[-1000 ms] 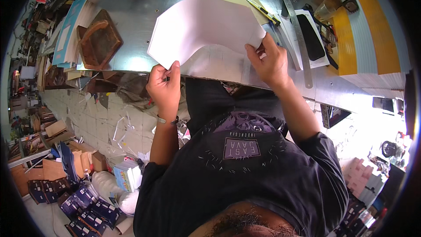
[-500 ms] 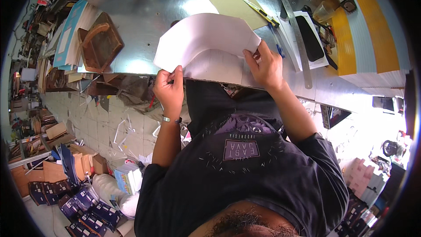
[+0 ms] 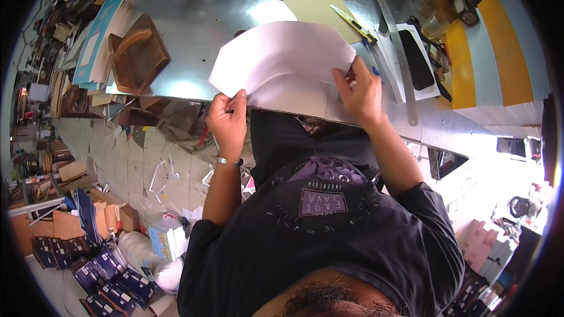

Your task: The person uses a metal ruler and a scoring tool to mark fold lines on a piece of white paper.

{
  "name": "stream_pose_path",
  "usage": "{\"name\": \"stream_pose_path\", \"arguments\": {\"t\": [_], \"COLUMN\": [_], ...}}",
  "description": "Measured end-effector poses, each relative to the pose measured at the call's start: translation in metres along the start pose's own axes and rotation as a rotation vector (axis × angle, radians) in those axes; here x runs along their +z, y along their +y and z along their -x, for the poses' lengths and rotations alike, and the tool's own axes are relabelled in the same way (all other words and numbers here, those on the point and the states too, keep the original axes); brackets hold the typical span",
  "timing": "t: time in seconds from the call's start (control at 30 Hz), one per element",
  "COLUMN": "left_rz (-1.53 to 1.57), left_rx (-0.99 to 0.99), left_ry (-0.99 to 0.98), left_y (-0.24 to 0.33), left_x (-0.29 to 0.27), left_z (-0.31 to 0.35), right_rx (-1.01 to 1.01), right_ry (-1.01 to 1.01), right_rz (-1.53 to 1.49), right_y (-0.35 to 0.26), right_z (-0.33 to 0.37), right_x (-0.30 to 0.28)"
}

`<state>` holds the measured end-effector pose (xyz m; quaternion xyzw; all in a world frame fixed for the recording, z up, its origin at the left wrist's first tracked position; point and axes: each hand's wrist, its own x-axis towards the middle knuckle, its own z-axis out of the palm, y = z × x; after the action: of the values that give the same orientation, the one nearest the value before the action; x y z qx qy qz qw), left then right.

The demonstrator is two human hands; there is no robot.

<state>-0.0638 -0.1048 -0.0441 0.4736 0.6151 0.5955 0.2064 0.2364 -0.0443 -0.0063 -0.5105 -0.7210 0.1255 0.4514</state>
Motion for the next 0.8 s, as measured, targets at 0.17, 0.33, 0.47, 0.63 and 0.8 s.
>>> {"name": "stream_pose_path", "arguments": {"t": [0.17,0.33,0.47,0.63,0.8], "left_rz": [0.027,0.031,0.054,0.000,0.025], "left_rx": [0.002,-0.053,-0.130,-0.125,-0.087], "left_ry": [-0.021,-0.085,-0.133,-0.127,-0.096], "left_y": [0.008,0.015,0.027,0.025,0.016], "left_x": [-0.010,-0.017,-0.016,-0.015,-0.014], "left_z": [-0.004,-0.010,-0.011,-0.008,-0.001], "right_rx": [0.254,0.357,0.350,0.366,0.396], "right_ry": [-0.097,-0.132,-0.120,-0.142,-0.156], "right_rz": [-0.121,-0.164,-0.203,-0.178,-0.163], "right_y": [-0.018,-0.019,-0.010,-0.002,-0.001], "right_z": [-0.014,-0.026,-0.028,-0.025,-0.021], "right_x": [-0.022,-0.026,-0.023,-0.021,-0.020]}}
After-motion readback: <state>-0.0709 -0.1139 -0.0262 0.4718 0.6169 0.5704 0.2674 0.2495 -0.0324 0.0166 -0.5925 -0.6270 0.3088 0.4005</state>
